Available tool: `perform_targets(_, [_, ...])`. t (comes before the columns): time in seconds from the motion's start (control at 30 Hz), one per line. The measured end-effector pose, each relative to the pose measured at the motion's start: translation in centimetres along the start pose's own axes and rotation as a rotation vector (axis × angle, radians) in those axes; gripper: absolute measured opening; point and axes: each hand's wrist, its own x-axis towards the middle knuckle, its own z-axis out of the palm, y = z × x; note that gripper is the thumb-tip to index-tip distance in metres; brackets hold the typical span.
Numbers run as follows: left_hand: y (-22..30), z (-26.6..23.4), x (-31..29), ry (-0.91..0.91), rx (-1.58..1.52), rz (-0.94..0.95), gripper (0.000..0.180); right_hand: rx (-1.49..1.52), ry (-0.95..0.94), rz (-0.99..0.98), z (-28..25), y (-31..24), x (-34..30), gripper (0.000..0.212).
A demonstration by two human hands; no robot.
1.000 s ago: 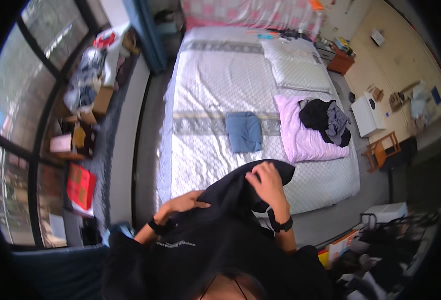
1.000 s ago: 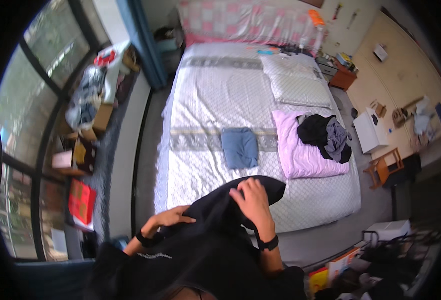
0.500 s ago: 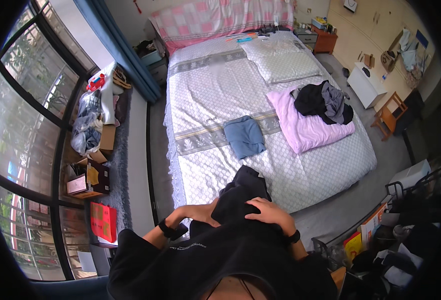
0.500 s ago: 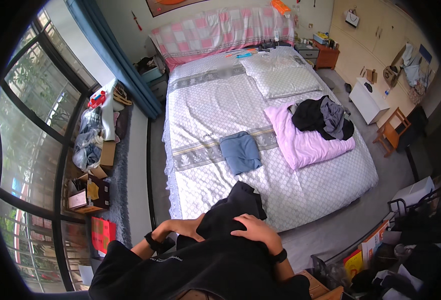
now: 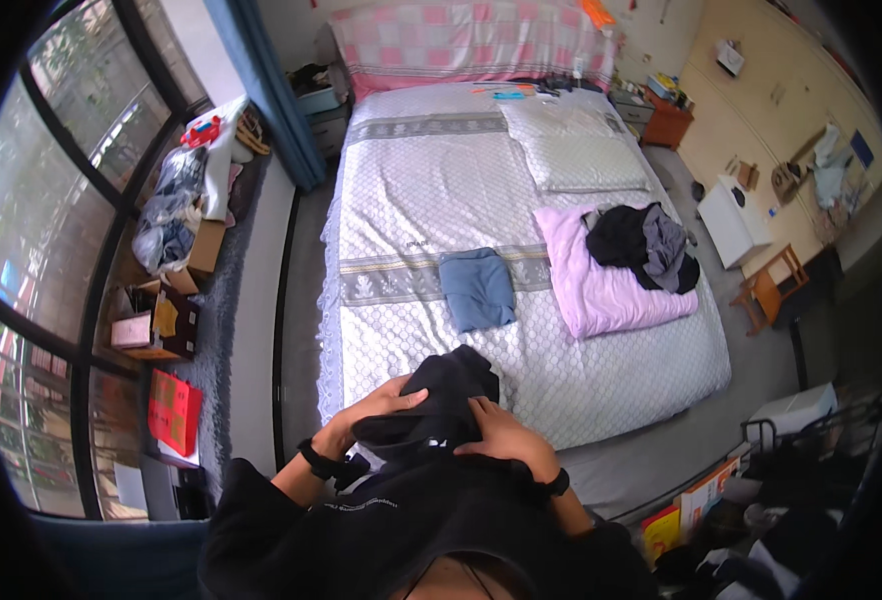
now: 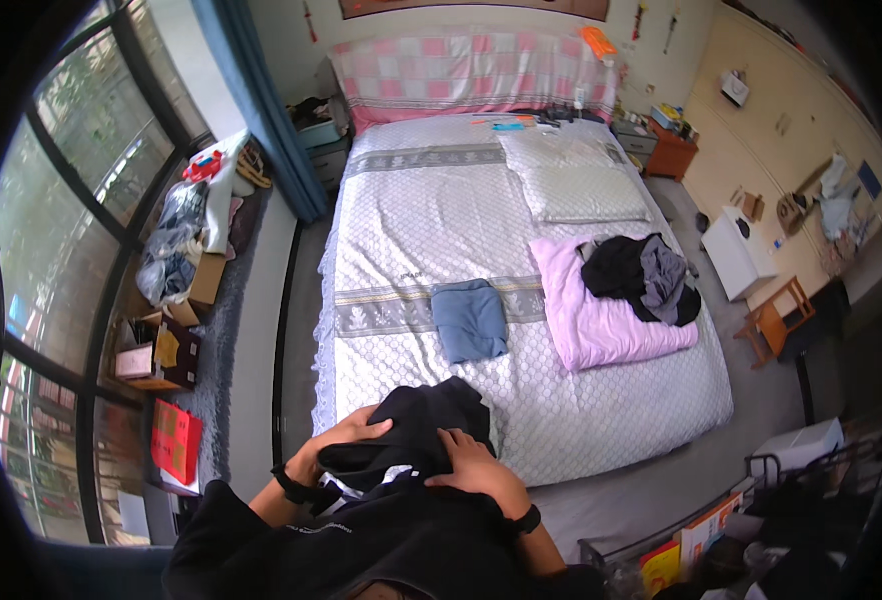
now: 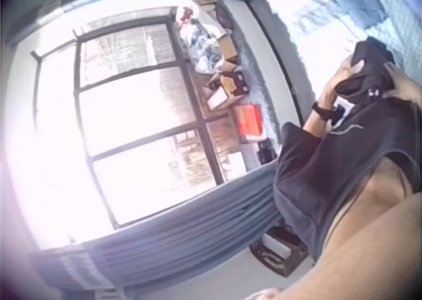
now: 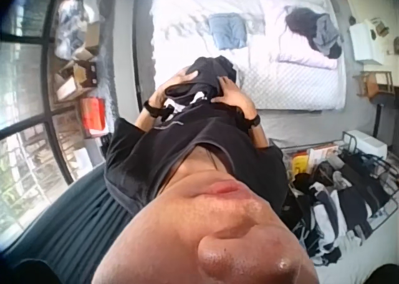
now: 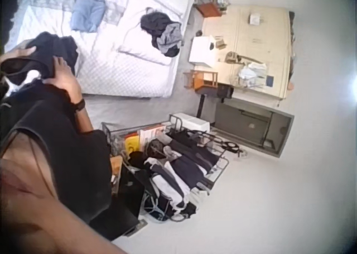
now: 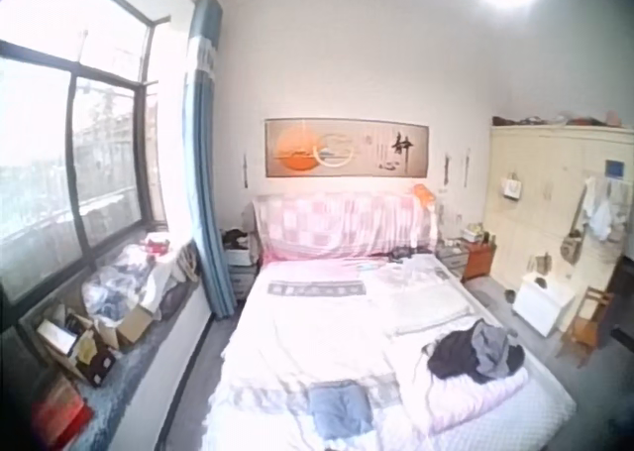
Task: Fold a blue sweatshirt and a pair of black pants on a bed.
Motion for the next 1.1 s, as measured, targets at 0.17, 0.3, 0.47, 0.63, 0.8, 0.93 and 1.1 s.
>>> perform_targets(0.17, [-0.3,1.7,-1.0,0.039,-0.272,0.095,0.059,0.424,0.165,-0.109,-3.9,-0.1,0.7,0.058])
perform_targets(0.3, [-0.1,2.7,-0.9,0.108,-0.1,0.085,0.074,0.32,0.341,-0.005,-6.4,0.3,0.7,0.043])
perform_targets(0.47, [-3.4,2.9,-1.0,0.209,0.575,-0.138,0.101,0.568,0.072,0.016,-9.2,1.5,0.4,0.041])
perform_targets(0.63, [-6.1,5.1,-1.2,0.141,0.829,-0.272,0.097,0.206,-0.217,0.011,-8.8,3.3,1.1,0.071])
perform_targets(0.8, [-3.9,8.0,-2.3,0.101,0.907,-0.257,0.094,0.33,-0.407,-0.179,-5.4,4.6,0.6,0.09])
perform_targets(0.93, [-4.1,9.0,-3.5,0.124,0.831,-0.251,0.068,0.223,-0.388,-0.155,-4.7,5.9,-0.2,0.075])
perform_targets(1.1, [-4.3,8.2,-4.6,0.324,0.842,-0.292,0.049,-0.027,-0.133,0.044,-6.4,8.5,-0.7,0.044])
